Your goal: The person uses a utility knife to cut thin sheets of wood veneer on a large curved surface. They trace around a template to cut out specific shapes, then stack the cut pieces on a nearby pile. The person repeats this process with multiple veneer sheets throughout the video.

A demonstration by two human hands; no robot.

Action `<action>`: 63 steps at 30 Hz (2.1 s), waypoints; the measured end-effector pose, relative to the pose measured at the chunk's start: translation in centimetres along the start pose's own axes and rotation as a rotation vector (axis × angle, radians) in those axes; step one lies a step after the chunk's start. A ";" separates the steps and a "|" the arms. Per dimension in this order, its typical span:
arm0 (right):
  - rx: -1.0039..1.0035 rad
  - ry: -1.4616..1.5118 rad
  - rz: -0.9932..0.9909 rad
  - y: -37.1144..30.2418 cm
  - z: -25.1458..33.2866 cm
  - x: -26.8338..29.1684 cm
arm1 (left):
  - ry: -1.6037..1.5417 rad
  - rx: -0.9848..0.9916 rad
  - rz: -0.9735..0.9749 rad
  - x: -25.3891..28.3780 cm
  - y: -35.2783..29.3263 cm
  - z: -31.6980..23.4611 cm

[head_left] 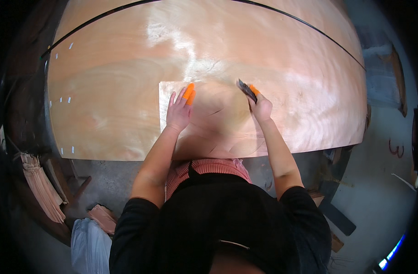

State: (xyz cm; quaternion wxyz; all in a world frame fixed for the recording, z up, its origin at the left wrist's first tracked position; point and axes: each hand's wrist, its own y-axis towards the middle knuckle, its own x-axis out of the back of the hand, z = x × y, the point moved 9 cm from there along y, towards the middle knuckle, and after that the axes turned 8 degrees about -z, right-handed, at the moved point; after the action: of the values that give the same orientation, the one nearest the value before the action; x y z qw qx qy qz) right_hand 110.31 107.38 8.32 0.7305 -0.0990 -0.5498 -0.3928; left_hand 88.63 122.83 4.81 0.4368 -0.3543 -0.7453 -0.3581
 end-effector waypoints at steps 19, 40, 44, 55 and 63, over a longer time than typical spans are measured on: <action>0.110 0.078 0.144 -13.7 14.3 13.6 | -0.198 0.403 -0.489 4.8 -2.4 4.7; -0.552 0.050 0.228 -39.6 -12.0 13.0 | -0.152 -0.026 0.629 -3.7 -26.8 -13.6; -0.409 0.347 -0.359 -26.9 -13.3 23.8 | -0.258 0.016 0.334 0.1 -25.9 -14.0; -0.042 0.423 -1.346 -1.2 -14.5 65.3 | -0.196 0.167 0.303 1.5 -30.5 -9.5; -0.322 0.921 -0.935 8.8 -20.7 68.2 | -0.173 0.291 0.309 1.1 -32.9 -5.3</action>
State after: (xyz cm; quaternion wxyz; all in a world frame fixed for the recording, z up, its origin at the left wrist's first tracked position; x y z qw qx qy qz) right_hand 137.20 69.61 63.19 0.6197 0.2194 -0.1019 -0.7467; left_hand 62.64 102.40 0.36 0.4673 -0.4270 -0.7607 -0.1438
